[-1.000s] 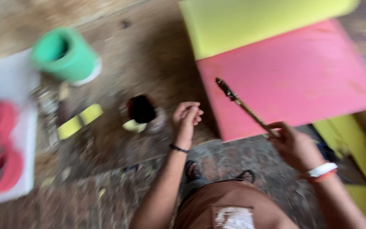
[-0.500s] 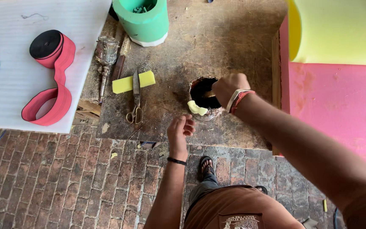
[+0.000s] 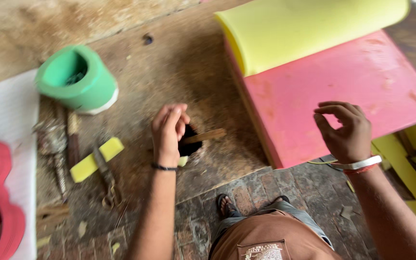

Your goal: The person brushes adhesive from a container onto a pink foam sheet, folds a yellow foam sheet over the glued surface and presses it down, then carries the bonded foam sheets to a wooden frame on the floor and wraps the foam around the frame, pressing it into place.

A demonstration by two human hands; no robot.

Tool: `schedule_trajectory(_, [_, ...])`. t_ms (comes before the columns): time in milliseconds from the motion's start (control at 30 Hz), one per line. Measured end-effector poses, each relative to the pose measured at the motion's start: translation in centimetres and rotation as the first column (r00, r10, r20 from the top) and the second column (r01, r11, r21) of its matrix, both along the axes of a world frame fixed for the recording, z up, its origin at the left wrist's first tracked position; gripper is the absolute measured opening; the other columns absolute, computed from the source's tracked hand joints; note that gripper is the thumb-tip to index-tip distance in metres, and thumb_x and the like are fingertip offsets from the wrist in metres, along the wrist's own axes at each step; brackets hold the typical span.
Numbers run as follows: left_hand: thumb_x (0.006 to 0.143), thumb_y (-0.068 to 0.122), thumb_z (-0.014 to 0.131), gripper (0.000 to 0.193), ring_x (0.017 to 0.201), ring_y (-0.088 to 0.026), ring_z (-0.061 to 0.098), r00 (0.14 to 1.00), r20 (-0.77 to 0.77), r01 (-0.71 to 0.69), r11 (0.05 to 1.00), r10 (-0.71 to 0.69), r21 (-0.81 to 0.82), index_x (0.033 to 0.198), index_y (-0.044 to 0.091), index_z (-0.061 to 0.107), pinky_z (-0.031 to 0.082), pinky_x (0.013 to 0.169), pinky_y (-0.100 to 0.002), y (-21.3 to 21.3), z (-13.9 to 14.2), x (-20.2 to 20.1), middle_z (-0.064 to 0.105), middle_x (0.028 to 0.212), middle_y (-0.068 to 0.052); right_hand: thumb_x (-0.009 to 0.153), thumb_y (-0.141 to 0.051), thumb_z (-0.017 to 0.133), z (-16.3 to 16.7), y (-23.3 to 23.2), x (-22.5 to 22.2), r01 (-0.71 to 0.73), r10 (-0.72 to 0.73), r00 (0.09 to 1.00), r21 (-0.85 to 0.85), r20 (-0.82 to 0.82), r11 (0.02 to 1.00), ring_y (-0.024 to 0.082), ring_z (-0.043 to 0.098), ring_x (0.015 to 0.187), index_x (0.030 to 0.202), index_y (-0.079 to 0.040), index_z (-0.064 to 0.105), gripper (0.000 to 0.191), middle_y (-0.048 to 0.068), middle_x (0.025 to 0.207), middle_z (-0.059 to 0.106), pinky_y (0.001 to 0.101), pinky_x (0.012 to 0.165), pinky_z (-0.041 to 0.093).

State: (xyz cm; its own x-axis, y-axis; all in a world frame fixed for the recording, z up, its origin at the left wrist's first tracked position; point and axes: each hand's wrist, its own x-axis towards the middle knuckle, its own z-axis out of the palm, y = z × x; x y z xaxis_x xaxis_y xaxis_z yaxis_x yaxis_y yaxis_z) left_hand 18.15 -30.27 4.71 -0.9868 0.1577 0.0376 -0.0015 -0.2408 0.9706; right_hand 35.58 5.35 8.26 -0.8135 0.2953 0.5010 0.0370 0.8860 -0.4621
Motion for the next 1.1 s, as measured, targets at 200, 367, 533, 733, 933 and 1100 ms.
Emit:
schedule_trajectory(200, [0.094,0.026,0.068,0.024,0.083,-0.01,0.07,0.853,-0.32,0.207,0.832,-0.411,-0.515,0.11,0.008,0.072,0.055,0.072,-0.026,15.5,5.0,-7.9,0.076,0.093,-0.003,0.098,-0.018,0.077,-2.0,7.4,7.3,0.32,-0.313,0.947,-0.262,0.071,0.91,0.016,0.071,0.101,0.11,-0.011,0.079,0.014,0.005,0.113,0.077,0.0322,0.083,0.055])
schedule_trajectory(367, [0.085,0.03,0.075,0.035,0.101,-0.03,0.072,0.771,-0.37,-0.065,0.513,-0.519,-0.856,0.111,0.006,0.073,0.056,0.086,-0.039,25.8,3.6,-14.8,0.077,0.106,-0.014,0.093,-0.019,0.076,-2.5,14.5,8.5,0.425,-0.376,0.905,-0.367,0.2,0.827,0.015,0.072,0.09,0.107,-0.01,0.08,0.017,0.004,0.109,0.078,0.0312,0.075,0.056])
schedule_trajectory(533, [0.08,0.026,0.077,0.053,0.107,-0.033,0.071,0.978,-0.088,0.033,0.555,-0.19,-0.831,0.121,-0.005,0.066,0.056,0.093,-0.042,29.9,3.2,-19.4,0.072,0.115,-0.024,0.091,-0.026,0.075,-2.5,24.7,4.8,0.369,-0.301,0.929,-0.462,0.216,0.806,0.017,0.073,0.087,0.108,-0.01,0.079,0.024,0.006,0.109,0.079,0.0338,0.074,0.057])
schedule_trajectory(733, [0.092,0.027,0.068,0.039,0.107,-0.024,0.073,0.946,0.256,-0.014,0.818,0.197,-0.575,0.121,0.001,0.069,0.055,0.094,-0.037,31.1,2.9,-19.2,0.075,0.118,-0.016,0.094,-0.024,0.075,-3.7,35.7,-1.7,0.383,-0.224,0.903,-0.452,0.366,0.806,0.02,0.074,0.096,0.113,-0.015,0.079,0.022,0.008,0.111,0.078,0.0398,0.084,0.058])
schedule_trajectory(933, [0.093,0.035,0.06,0.036,0.104,-0.018,0.069,0.937,0.31,-0.099,0.974,0.16,-0.201,0.118,0.01,0.068,0.052,0.091,-0.038,28.5,2.7,-16.8,0.074,0.112,-0.003,0.097,-0.018,0.071,-6.2,41.3,-7.5,0.06,-0.022,0.998,-0.742,0.061,0.668,0.017,0.069,0.103,0.125,-0.004,0.067,0.031,0.009,0.114,0.074,0.0322,0.091,0.055])
schedule_trajectory(1100, [0.095,0.038,0.062,0.034,0.111,-0.019,0.064,0.99,0.1,-0.077,0.98,0.097,-0.186,0.115,0.011,0.066,0.048,0.098,-0.038,24.9,3.2,-11.7,0.072,0.116,-0.004,0.102,-0.02,0.063,-6.7,41.2,-9.6,0.046,-0.018,0.999,-0.82,0.043,0.571,0.013,0.067,0.092,0.134,-0.002,0.061,0.036,0.007,0.107,0.074,0.0262,0.073,0.05])
